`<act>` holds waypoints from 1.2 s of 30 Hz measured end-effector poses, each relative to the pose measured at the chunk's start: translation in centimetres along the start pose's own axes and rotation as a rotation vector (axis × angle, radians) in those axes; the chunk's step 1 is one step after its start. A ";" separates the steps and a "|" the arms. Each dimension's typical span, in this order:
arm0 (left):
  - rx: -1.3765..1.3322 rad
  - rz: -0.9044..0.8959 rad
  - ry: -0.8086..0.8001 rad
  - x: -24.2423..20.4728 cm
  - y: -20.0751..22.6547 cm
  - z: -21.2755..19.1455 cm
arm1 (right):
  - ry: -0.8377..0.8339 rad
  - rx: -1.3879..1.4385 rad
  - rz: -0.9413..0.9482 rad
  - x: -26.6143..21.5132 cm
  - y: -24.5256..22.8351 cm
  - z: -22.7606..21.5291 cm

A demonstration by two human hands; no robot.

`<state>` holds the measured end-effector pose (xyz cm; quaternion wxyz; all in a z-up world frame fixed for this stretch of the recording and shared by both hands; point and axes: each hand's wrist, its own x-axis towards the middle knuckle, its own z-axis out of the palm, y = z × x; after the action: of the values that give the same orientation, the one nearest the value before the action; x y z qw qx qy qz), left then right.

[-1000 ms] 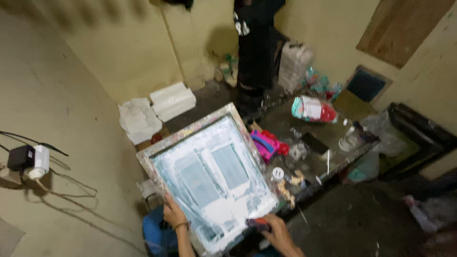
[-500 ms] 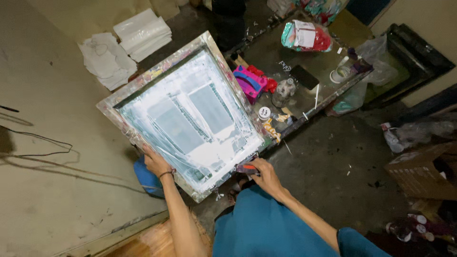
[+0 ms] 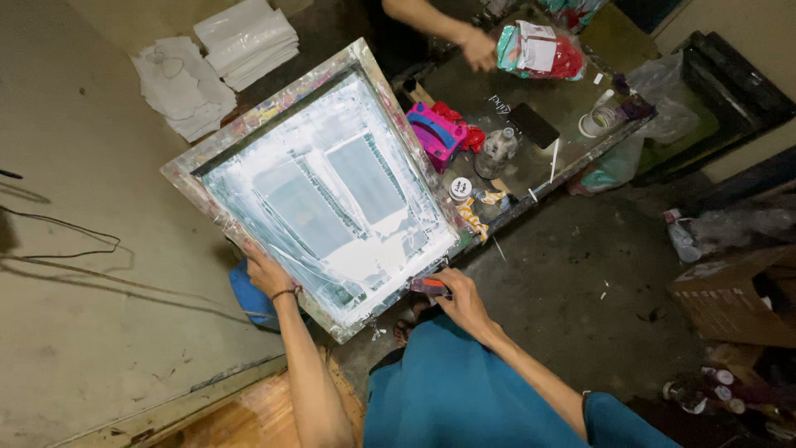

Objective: The person uses a squeegee to spread white ink across a screen printing frame placed on a workbench. They repeatedly pull the squeegee across the screen to ensure even coverage of the ink.

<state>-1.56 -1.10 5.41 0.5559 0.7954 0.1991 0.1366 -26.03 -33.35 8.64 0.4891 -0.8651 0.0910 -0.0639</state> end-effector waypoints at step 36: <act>-0.025 -0.069 0.072 -0.9 3.5 -0.5 | -0.108 -0.545 -0.363 12.8 1.3 1.3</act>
<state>-2.02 -2.18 8.87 0.5628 0.7754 0.2448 0.1485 -13.44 -35.78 7.13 0.2242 -0.9684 -0.0769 -0.0776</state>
